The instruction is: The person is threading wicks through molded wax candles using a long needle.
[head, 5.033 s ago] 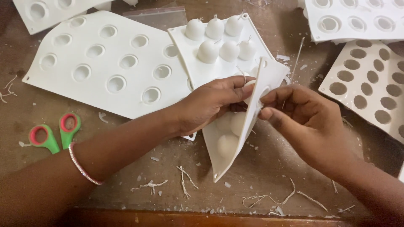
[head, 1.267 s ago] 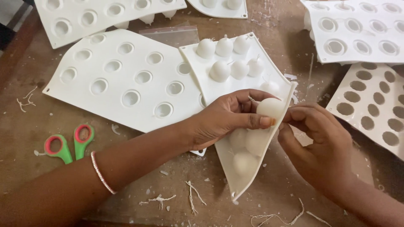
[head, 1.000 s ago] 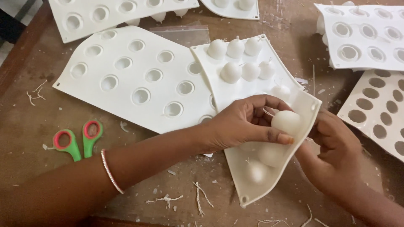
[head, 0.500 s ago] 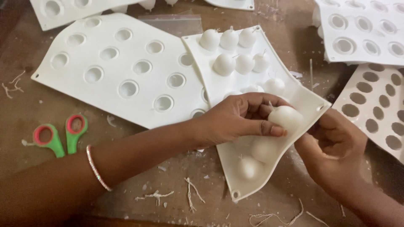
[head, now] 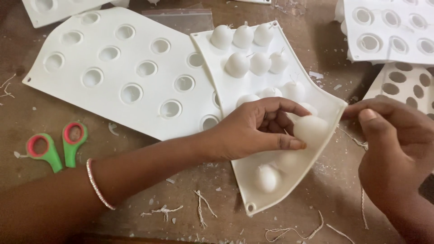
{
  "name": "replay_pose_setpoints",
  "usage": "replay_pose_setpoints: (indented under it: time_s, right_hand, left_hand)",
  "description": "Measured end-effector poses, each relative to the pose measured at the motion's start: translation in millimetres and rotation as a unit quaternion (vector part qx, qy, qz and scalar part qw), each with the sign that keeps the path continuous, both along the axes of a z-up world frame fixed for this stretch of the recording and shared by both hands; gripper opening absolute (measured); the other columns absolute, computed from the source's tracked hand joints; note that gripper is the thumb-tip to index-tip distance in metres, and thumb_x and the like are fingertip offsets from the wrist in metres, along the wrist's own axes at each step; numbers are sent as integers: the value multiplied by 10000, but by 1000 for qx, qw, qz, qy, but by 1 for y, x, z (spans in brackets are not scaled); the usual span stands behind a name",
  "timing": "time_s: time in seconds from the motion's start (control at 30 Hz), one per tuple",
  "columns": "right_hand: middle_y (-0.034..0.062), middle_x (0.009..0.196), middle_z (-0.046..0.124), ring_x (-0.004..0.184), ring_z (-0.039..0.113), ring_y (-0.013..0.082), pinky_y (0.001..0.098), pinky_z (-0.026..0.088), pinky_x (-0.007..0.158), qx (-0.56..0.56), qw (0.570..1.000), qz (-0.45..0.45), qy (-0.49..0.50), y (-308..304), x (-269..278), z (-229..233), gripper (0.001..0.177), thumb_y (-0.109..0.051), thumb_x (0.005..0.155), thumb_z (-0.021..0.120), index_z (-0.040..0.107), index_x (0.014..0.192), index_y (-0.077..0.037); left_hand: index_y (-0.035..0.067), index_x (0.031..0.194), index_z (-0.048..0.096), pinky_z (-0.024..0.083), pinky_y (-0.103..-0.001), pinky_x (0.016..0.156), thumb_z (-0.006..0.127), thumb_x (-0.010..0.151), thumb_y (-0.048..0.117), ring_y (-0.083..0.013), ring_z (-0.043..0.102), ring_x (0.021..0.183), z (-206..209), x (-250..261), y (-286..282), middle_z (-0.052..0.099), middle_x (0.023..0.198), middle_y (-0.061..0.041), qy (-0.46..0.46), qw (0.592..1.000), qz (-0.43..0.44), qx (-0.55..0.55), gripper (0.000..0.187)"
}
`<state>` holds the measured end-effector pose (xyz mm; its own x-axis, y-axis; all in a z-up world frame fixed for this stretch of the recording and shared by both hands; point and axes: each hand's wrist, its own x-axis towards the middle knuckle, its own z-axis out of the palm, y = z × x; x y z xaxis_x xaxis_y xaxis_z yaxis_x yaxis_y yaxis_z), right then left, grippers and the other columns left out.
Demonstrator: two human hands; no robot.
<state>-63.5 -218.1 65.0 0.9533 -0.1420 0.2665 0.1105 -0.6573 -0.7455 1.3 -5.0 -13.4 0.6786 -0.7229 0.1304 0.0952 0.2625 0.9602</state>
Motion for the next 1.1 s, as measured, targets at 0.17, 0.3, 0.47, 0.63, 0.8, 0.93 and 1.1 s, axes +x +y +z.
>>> replay_pose_setpoints:
  time_s: [0.17, 0.3, 0.47, 0.63, 0.8, 0.93, 1.1]
  right_hand:
    - [193, 1227, 673, 1196, 645, 256, 349, 502, 1127, -183, 969, 72, -152, -25, -9, -14, 204, -58, 1164, 392, 537, 1268, 41]
    - [210, 1311, 666, 1250, 618, 299, 391, 446, 1198, -291, 925, 119, -214, -30, -12, -18, 145, -59, 1204, 499, 553, 1283, 50]
    - [178, 1214, 694, 1109, 698, 265, 344, 565, 939, -195, 952, 168, -167, 10, -3, 2, 262, -40, 956, 626, 663, 1210, 12]
    - [117, 1143, 741, 1031, 730, 253, 354, 569, 857, -215, 962, 141, -92, 16, 2, -7, 303, -102, 874, 711, 728, 1173, -61]
    - [79, 1120, 743, 1018, 701, 265, 400, 552, 862, -269, 937, 224, 14, 13, 12, -10, 446, -295, 805, 781, 722, 1209, -113]
    - [79, 1253, 702, 1158, 641, 284, 407, 513, 959, -351, 894, 274, -44, 0, 11, -38, 556, -415, 838, 745, 667, 1299, -115]
    - [103, 1354, 650, 1213, 596, 277, 461, 456, 1032, -398, 867, 299, -15, 0, 21, -48, 637, -441, 871, 714, 612, 1387, -82]
  left_hand:
    - [94, 1384, 596, 575, -357, 1002, 788, 919, 293, -196, 707, 1058, 9, -24, 3, 709, 1113, -61, -223, 969, 48, 92, 541]
    - [120, 1242, 656, 552, -404, 945, 716, 934, 260, -241, 709, 1026, 17, -46, 3, 718, 1063, -58, -481, 858, 105, 143, 344]
    - [111, 1098, 684, 535, -404, 937, 651, 911, 159, -237, 690, 1012, 27, -63, -1, 704, 1002, -47, -640, 733, 179, 145, 196]
    - [103, 931, 641, 499, -326, 751, 643, 975, 115, -187, 647, 840, 38, -63, 15, 616, 821, 1, -738, 642, 173, 117, 46]
    - [86, 764, 579, 449, -286, 593, 741, 984, 191, -158, 547, 657, 99, -50, 72, 526, 693, -4, -754, 632, 154, 91, 292]
    - [109, 709, 561, 415, -298, 517, 845, 933, 284, -160, 521, 594, 79, -43, 110, 526, 671, -2, -745, 628, 172, 142, 401]
    - [103, 695, 630, 427, -372, 491, 834, 866, 243, -223, 566, 543, 56, -39, 124, 560, 604, -34, -633, 707, 214, 232, 300]
